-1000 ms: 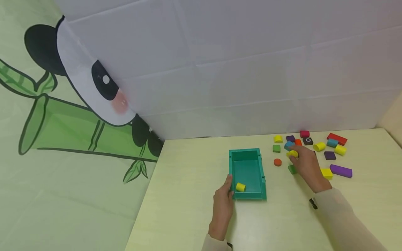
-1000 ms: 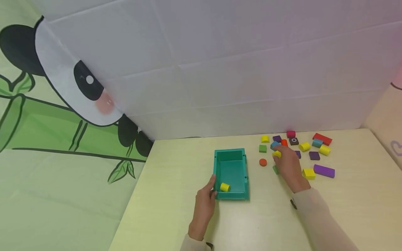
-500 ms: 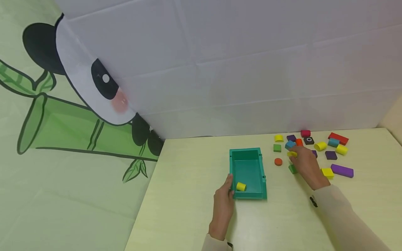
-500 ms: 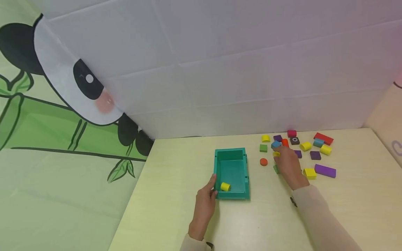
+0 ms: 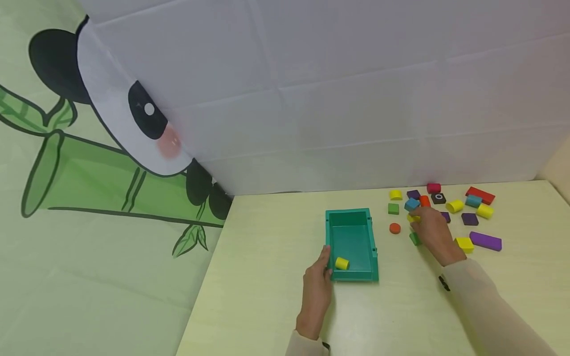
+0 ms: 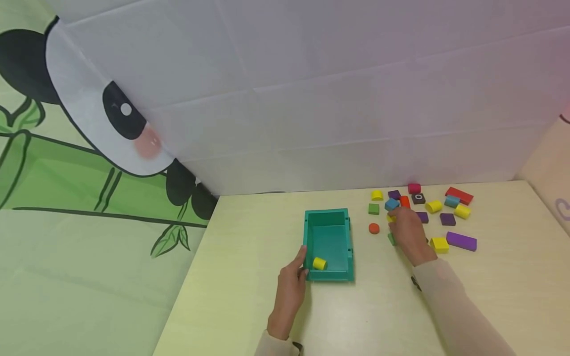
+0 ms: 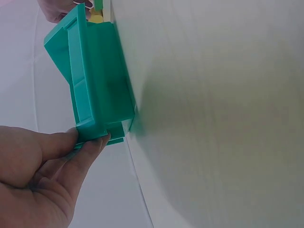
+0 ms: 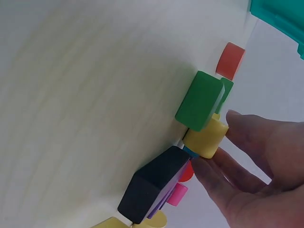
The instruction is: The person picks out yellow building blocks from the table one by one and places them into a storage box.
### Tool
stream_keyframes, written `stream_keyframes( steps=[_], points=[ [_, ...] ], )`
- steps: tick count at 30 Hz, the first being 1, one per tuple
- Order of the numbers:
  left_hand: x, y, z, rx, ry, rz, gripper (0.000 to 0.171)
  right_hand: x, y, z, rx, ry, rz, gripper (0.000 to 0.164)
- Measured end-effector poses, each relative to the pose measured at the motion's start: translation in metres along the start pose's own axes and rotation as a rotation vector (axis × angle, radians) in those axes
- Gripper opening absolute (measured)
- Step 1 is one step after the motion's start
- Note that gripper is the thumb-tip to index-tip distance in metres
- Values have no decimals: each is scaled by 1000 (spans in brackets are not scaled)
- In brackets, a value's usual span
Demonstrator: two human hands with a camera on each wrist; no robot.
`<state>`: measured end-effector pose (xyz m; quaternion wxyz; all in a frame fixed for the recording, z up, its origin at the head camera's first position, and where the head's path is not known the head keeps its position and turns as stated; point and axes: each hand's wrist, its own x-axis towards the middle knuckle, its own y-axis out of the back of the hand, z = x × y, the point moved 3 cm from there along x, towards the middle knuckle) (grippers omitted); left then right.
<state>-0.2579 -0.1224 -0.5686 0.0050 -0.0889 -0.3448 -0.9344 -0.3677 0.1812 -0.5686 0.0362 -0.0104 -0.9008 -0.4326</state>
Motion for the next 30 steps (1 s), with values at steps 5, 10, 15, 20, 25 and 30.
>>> stream_keyframes(
  steps=[5,10,15,20,25,30],
  points=[
    [3,-3,2,-2,4,9,63,9,-1,3,-5,-3,-1,30],
    [7,-6,4,5,10,17,63,16,0,6,-18,-1,8,27],
    [10,-9,6,11,17,23,63,22,0,9,-21,3,12,24],
    [14,-12,9,8,28,31,63,28,3,11,-22,-1,5,21],
    [17,-15,12,2,31,41,63,31,7,12,-9,1,11,21],
    [20,-17,16,4,39,49,64,34,15,10,9,12,30,23]
  ],
)
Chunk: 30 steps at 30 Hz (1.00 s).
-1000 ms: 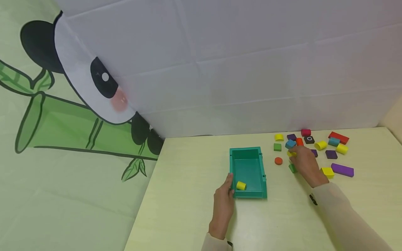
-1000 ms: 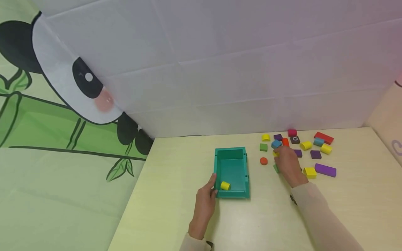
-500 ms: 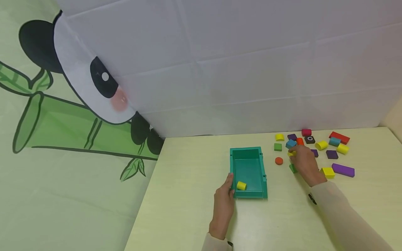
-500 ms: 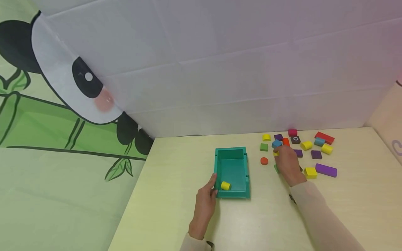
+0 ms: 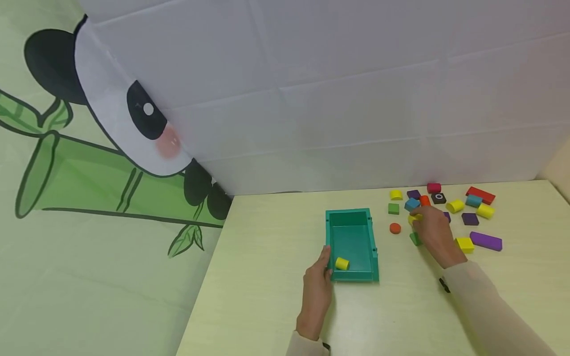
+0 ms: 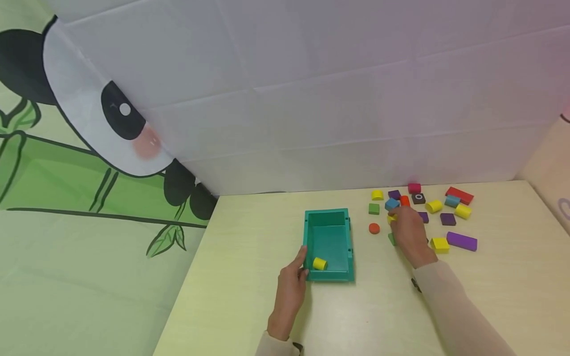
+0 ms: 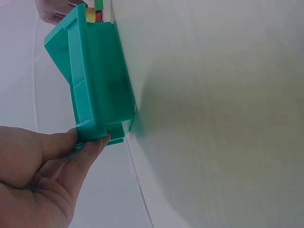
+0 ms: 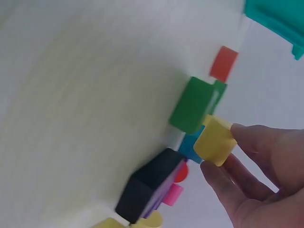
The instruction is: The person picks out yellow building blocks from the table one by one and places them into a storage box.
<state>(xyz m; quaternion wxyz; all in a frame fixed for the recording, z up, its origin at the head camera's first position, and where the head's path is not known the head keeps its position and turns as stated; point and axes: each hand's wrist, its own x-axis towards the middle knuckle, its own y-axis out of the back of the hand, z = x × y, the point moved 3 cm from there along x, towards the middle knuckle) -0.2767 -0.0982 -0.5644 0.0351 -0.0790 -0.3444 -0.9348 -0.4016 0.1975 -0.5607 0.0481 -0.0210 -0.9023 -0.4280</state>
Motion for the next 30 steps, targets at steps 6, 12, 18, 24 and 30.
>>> stream_keyframes(
  steps=[6,12,18,24,30],
  points=[
    [-1,1,0,6,0,-5,63,-7,7,-15,20,49,48,26],
    [-6,6,-4,-2,-13,-13,63,-21,7,-35,44,87,103,25],
    [-12,11,-10,9,-30,-22,63,-36,2,-53,54,141,152,24],
    [-19,17,-17,17,-46,-36,63,-51,-6,-68,64,154,179,22],
    [-23,22,-19,14,-60,-45,64,-62,-13,-82,98,167,185,23]
  ],
)
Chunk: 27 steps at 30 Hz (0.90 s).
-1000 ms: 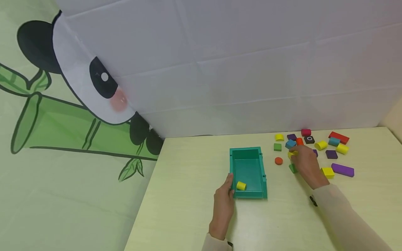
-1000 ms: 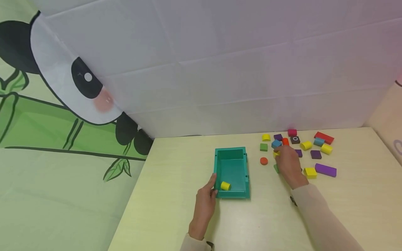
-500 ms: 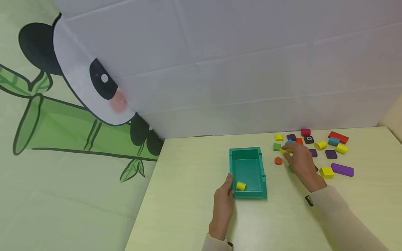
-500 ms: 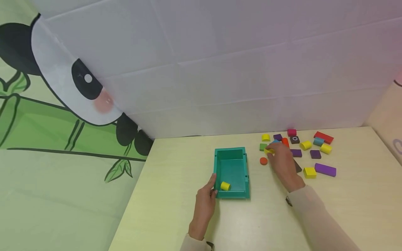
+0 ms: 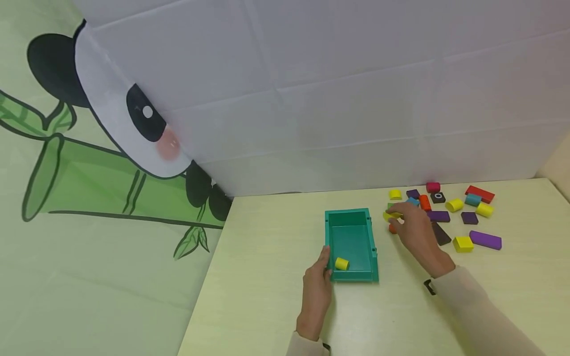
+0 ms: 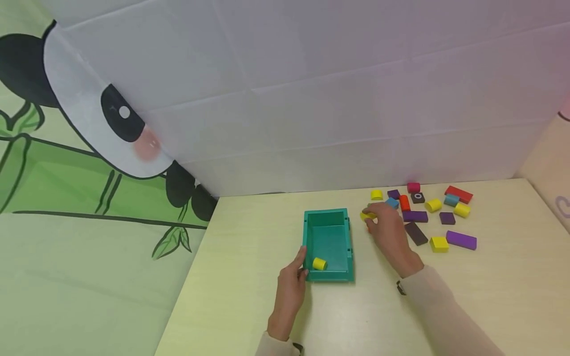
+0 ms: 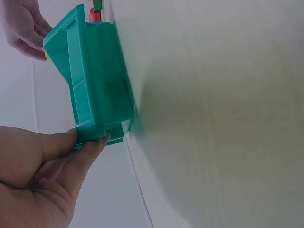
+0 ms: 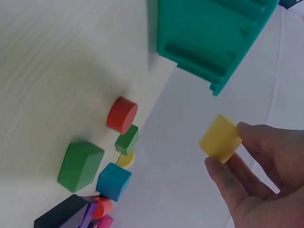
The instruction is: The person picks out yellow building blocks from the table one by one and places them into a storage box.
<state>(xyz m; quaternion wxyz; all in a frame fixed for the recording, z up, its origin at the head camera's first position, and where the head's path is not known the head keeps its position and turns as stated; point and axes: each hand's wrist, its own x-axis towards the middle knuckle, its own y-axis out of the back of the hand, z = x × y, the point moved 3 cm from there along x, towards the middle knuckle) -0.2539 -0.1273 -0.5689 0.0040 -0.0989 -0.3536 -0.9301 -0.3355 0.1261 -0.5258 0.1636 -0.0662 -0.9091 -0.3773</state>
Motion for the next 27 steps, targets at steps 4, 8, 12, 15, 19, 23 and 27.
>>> stream_keyframes(
  steps=[4,8,12,15,19,23,27],
  points=[
    [-5,4,-3,2,-25,0,64,-9,-4,-14,6,42,32,22],
    [-7,7,-4,7,-50,9,64,-13,-8,-26,1,62,36,22],
    [-7,8,-4,-6,-32,-1,63,-15,-13,-38,-11,51,15,22],
    [-7,8,-4,-18,-13,-13,63,-17,-15,-45,-4,47,-3,22],
    [-7,8,-2,-21,-10,-18,62,-20,-19,-53,20,63,-17,21],
    [-7,8,-2,-18,-11,-19,62,-23,-25,-58,35,86,-33,22],
    [-7,8,-3,-10,-12,-20,62,-26,-32,-64,36,122,-45,21]
  ],
)
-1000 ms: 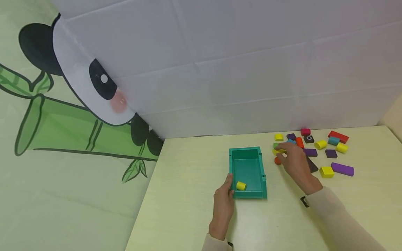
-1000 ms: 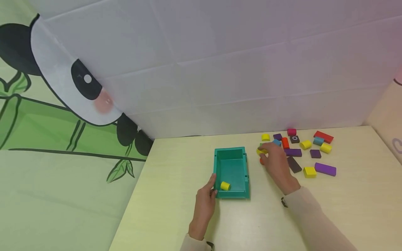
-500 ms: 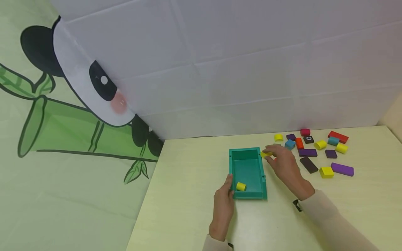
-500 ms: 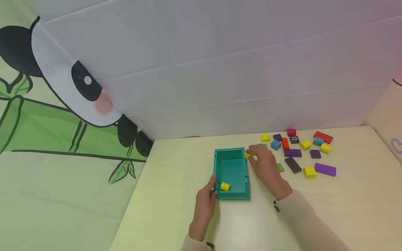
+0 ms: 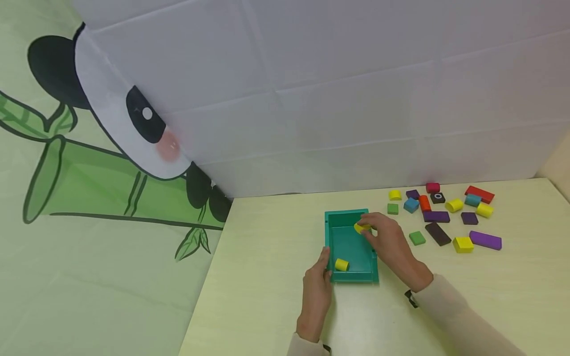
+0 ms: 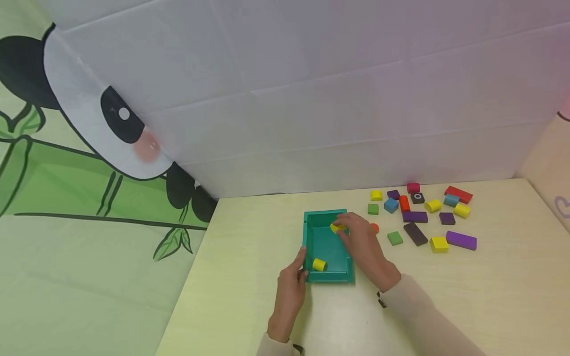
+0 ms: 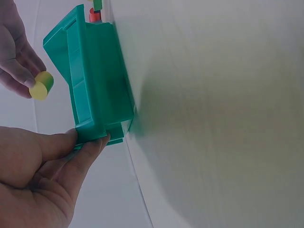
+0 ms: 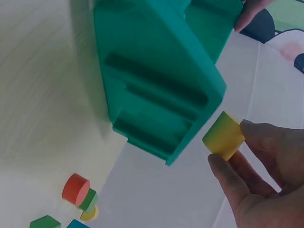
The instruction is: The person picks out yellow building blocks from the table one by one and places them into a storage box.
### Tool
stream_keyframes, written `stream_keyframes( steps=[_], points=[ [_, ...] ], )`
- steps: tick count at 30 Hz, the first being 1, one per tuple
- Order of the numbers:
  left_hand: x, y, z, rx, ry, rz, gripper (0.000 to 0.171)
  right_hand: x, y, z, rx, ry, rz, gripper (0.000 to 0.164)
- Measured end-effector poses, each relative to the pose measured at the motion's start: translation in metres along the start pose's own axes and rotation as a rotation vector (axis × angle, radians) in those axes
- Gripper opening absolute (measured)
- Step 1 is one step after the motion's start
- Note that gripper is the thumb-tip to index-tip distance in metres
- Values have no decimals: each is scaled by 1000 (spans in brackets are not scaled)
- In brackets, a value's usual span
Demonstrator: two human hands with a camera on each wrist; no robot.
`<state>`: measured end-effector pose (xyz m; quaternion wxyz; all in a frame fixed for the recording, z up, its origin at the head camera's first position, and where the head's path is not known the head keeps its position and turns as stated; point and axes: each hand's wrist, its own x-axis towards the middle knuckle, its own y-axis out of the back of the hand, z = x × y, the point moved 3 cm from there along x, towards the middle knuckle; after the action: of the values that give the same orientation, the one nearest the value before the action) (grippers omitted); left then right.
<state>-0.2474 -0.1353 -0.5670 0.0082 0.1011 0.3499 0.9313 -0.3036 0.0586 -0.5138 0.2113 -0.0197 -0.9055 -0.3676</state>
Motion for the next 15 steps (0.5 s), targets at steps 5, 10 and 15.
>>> stream_keyframes(
  steps=[5,10,15],
  points=[
    [0,0,-1,18,-10,4,62,-2,-10,-4,-10,21,-23,22],
    [0,0,-1,17,-9,1,62,-5,-20,-6,10,16,-44,23],
    [1,0,-1,16,-17,4,62,-8,-28,-9,29,12,-64,22]
  ],
)
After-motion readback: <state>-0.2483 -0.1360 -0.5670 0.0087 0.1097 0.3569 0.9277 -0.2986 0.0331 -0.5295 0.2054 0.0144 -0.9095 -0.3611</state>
